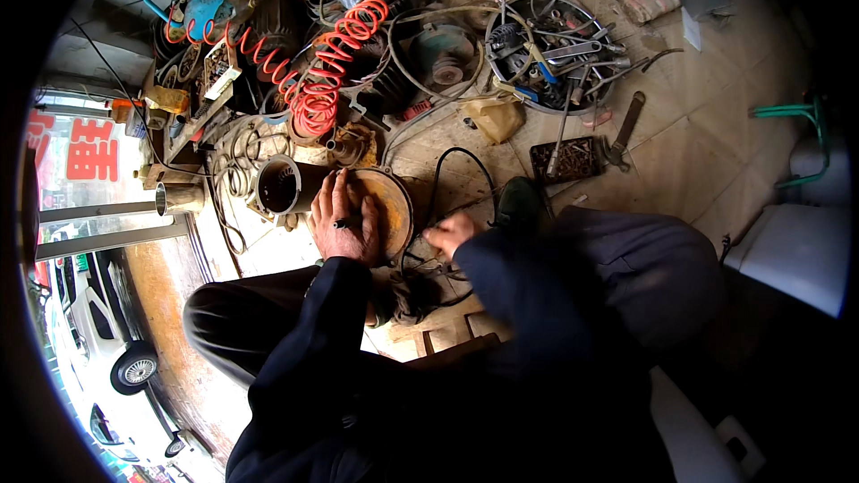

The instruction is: The person sits on the floor of a cluttered workshop and works on a circular mechanical component, likely a brake drum. They use a small metal tool to scrape and clean the inner surface of the part, rotating it periodically to access different areas.

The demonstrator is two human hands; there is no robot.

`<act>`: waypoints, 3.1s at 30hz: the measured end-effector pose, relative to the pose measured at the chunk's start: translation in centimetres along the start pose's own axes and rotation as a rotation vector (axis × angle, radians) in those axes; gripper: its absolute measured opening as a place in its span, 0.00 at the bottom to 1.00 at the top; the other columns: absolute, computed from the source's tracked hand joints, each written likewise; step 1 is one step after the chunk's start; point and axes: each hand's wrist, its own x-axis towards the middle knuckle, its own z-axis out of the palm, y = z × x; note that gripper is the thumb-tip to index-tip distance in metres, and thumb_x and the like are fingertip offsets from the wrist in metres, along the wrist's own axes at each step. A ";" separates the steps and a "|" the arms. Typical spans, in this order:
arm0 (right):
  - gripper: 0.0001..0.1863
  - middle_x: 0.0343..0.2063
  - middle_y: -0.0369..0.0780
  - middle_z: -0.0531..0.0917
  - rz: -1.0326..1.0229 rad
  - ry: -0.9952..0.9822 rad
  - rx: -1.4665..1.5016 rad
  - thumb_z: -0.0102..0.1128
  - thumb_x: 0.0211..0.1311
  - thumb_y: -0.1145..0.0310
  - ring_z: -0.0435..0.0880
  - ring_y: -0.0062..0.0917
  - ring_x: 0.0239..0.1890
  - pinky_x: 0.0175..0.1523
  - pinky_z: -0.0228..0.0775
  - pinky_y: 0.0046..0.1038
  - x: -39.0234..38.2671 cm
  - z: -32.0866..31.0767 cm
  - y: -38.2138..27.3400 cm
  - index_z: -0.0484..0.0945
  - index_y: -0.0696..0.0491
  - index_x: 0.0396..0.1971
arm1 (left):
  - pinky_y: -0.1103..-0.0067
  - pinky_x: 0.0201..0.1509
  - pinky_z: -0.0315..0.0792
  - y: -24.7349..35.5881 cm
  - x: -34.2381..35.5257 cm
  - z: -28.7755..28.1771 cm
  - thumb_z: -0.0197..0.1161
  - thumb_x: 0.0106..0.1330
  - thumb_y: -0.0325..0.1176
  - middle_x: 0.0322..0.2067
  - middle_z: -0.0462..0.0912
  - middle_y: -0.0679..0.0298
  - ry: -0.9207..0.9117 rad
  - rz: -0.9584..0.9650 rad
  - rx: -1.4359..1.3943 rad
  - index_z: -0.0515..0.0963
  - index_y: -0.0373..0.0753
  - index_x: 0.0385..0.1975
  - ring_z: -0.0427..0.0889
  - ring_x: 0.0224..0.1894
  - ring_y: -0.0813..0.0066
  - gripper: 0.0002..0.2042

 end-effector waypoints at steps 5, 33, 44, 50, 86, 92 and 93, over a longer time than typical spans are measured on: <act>0.27 0.36 0.54 0.84 -0.114 0.647 0.535 0.52 0.73 0.47 0.82 0.47 0.41 0.51 0.70 0.42 -1.8 14.1 0.6 0.81 0.60 0.37 | 0.58 0.71 0.58 -0.3 -0.1 0.0 0.61 0.65 0.46 0.67 0.68 0.53 -0.023 -0.049 0.005 0.67 0.47 0.69 0.65 0.68 0.49 0.31; 0.07 0.28 0.52 0.82 -0.809 0.609 -0.149 0.59 0.52 0.83 0.81 0.33 0.32 0.44 0.73 0.37 2.0 4.3 3.9 0.77 0.67 0.33 | 0.58 0.71 0.58 -0.6 -1.8 -2.0 0.58 0.67 0.51 0.71 0.62 0.51 -0.105 -0.036 -0.118 0.59 0.44 0.73 0.64 0.70 0.50 0.36; 0.14 0.29 0.48 0.82 -0.883 0.584 -0.008 0.64 0.50 0.82 0.82 0.27 0.36 0.45 0.76 0.35 0.2 2.9 1.3 0.78 0.64 0.39 | 0.56 0.65 0.65 0.2 -0.5 -1.2 0.65 0.60 0.50 0.64 0.72 0.50 0.154 0.039 -0.150 0.70 0.45 0.66 0.71 0.61 0.48 0.34; 0.08 0.24 0.44 0.84 -0.597 0.409 -0.329 0.63 0.64 0.71 0.82 0.30 0.25 0.35 0.73 0.33 -2.3 -4.5 -2.3 0.82 0.61 0.32 | 0.56 0.68 0.62 -1.2 -0.2 0.6 0.60 0.64 0.48 0.65 0.70 0.48 0.061 -0.001 -0.120 0.69 0.44 0.67 0.69 0.65 0.46 0.31; 0.12 0.25 0.45 0.87 -0.311 -0.361 -0.983 0.70 0.54 0.64 0.87 0.36 0.30 0.38 0.75 0.39 1.3 -4.9 -13.3 0.85 0.60 0.28 | 0.58 0.71 0.59 -0.1 -0.1 0.4 0.63 0.63 0.42 0.67 0.70 0.51 0.021 0.003 -0.013 0.69 0.46 0.68 0.67 0.67 0.48 0.31; 0.15 0.26 0.46 0.87 -0.383 -0.199 -0.961 0.73 0.52 0.61 0.87 0.37 0.32 0.39 0.76 0.39 1.4 -5.1 -11.9 0.86 0.59 0.30 | 0.58 0.71 0.59 0.0 -0.3 0.4 0.62 0.63 0.42 0.67 0.69 0.52 0.008 -0.005 -0.012 0.68 0.46 0.68 0.66 0.68 0.48 0.31; 0.15 0.25 0.46 0.87 -0.350 -0.173 -0.909 0.73 0.52 0.61 0.87 0.37 0.31 0.39 0.77 0.39 0.9 -5.5 -10.8 0.87 0.58 0.30 | 0.58 0.71 0.59 0.3 -0.3 0.7 0.62 0.63 0.43 0.67 0.69 0.52 0.000 -0.001 -0.023 0.68 0.46 0.68 0.66 0.68 0.49 0.31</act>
